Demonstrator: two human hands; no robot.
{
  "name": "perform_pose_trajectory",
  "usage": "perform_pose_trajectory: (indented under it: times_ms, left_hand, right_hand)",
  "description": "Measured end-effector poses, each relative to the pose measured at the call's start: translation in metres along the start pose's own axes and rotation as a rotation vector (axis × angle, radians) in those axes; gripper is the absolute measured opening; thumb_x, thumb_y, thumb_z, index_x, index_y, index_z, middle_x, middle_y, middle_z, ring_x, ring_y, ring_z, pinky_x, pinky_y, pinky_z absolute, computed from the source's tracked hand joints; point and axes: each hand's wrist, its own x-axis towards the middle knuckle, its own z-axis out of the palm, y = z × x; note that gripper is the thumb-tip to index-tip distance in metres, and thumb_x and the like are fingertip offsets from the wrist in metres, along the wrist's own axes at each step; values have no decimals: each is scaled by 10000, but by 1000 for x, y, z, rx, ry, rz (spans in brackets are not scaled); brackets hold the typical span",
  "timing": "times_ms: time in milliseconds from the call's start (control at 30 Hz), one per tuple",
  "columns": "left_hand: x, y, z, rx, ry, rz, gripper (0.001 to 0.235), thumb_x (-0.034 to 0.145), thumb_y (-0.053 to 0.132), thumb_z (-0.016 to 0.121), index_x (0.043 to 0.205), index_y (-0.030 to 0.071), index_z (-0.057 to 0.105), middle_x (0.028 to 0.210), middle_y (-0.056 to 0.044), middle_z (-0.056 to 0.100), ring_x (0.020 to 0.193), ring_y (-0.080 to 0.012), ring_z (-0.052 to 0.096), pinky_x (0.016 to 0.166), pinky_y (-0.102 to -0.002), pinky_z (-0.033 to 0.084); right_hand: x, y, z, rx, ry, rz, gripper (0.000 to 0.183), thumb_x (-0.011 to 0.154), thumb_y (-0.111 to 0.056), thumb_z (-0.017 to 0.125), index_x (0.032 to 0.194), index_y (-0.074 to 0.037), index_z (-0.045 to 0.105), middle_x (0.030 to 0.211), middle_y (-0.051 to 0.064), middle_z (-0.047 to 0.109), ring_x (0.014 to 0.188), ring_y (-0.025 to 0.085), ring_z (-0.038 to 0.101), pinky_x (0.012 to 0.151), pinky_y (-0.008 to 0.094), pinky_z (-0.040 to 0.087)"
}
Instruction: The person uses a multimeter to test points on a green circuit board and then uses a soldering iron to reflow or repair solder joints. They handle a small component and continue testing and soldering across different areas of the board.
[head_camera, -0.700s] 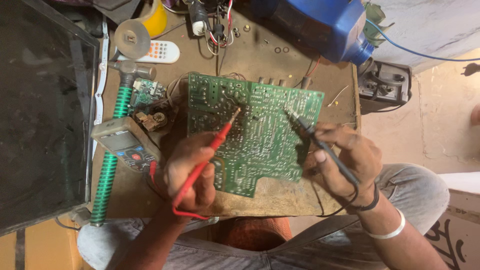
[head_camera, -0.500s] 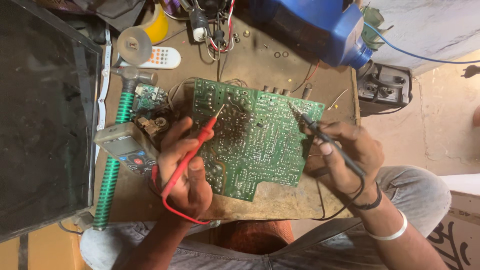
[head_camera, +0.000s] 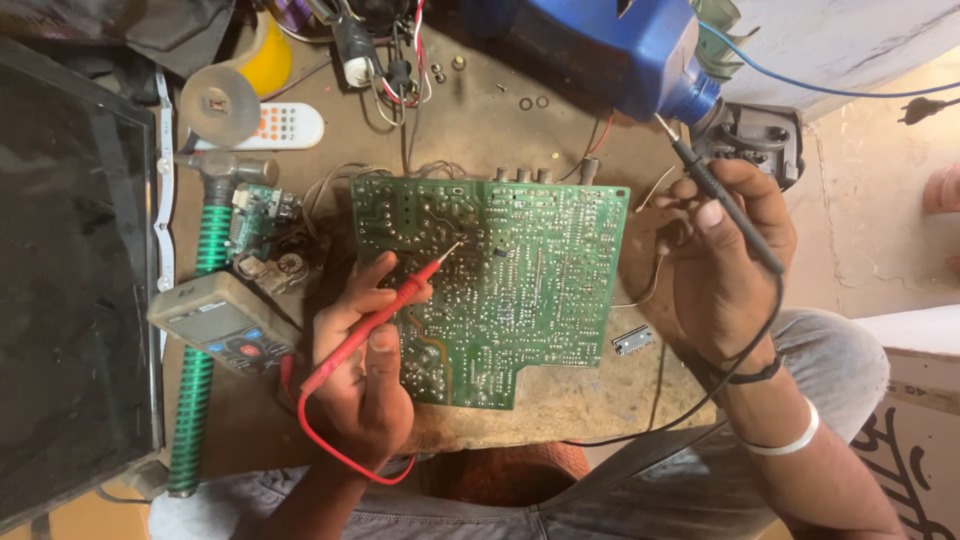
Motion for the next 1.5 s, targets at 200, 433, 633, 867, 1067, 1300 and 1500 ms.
perform_pose_trajectory:
  times_ms: [200, 433, 633, 867, 1067, 1300, 1500]
  left_hand:
    - [-1, -1, 0, -140, -11, -77, 346, 1142, 276, 486, 1324, -17, 487, 1485, -254, 541, 1230, -292, 693, 1169, -456, 487]
    - [-6, -6, 12, -317, 109, -116, 334, 1130, 237, 524, 1336, -25, 505, 1477, -231, 543, 1228, -269, 667, 1164, -445, 472]
    - [-13, -6, 13, -187, 85, -23, 301, 1155, 211, 457, 1346, -12, 526, 1341, -177, 651, 1449, -265, 533, 1279, -433, 394]
    - [-8, -3, 15, -55, 70, -14, 272, 1138, 158, 467, 1328, -15, 558, 1440, -194, 572, 1345, -250, 584, 1206, -409, 434]
    - [-6, 0, 16, -42, 49, -22, 273, 1119, 136, 471, 1328, -16, 559, 1492, -207, 536, 1356, -262, 569, 1172, -401, 448]
    - [-5, 2, 15, 23, 3, 27, 242, 1137, 93, 475, 1333, -22, 558, 1385, -165, 653, 1484, -302, 520, 1247, -421, 429]
    - [-4, 3, 16, -1, 26, 17, 229, 1089, 69, 517, 1296, -16, 569, 1471, -230, 554, 1366, -300, 575, 1168, -399, 453]
  right_hand:
    - [2, -26, 16, 43, -129, -68, 148, 1166, -173, 635, 1237, -44, 636, 1054, 109, 724, 974, 184, 717, 747, 257, 553]
    - [14, -35, 64, -544, -450, -254, 189, 896, -103, 731, 1049, 7, 730, 939, 135, 752, 737, 170, 605, 666, 310, 460]
    - [29, -29, 85, -786, -581, -735, 184, 903, -136, 715, 1000, 15, 757, 920, 145, 730, 994, 294, 710, 843, 370, 570]
    - [18, -24, 80, -849, -580, -881, 203, 913, -174, 689, 895, 18, 751, 813, 127, 699, 931, 312, 672, 778, 392, 533]
    - [16, -17, 71, -793, -508, -725, 212, 941, -185, 668, 947, 16, 733, 907, 141, 702, 944, 274, 675, 813, 348, 546]
    - [17, -22, 67, -814, -453, -548, 208, 874, -156, 669, 968, 12, 746, 997, 156, 704, 911, 258, 690, 799, 322, 546]
    - [17, -24, 67, -869, -482, -559, 210, 858, -150, 665, 972, 5, 752, 1004, 169, 700, 921, 260, 691, 803, 324, 547]
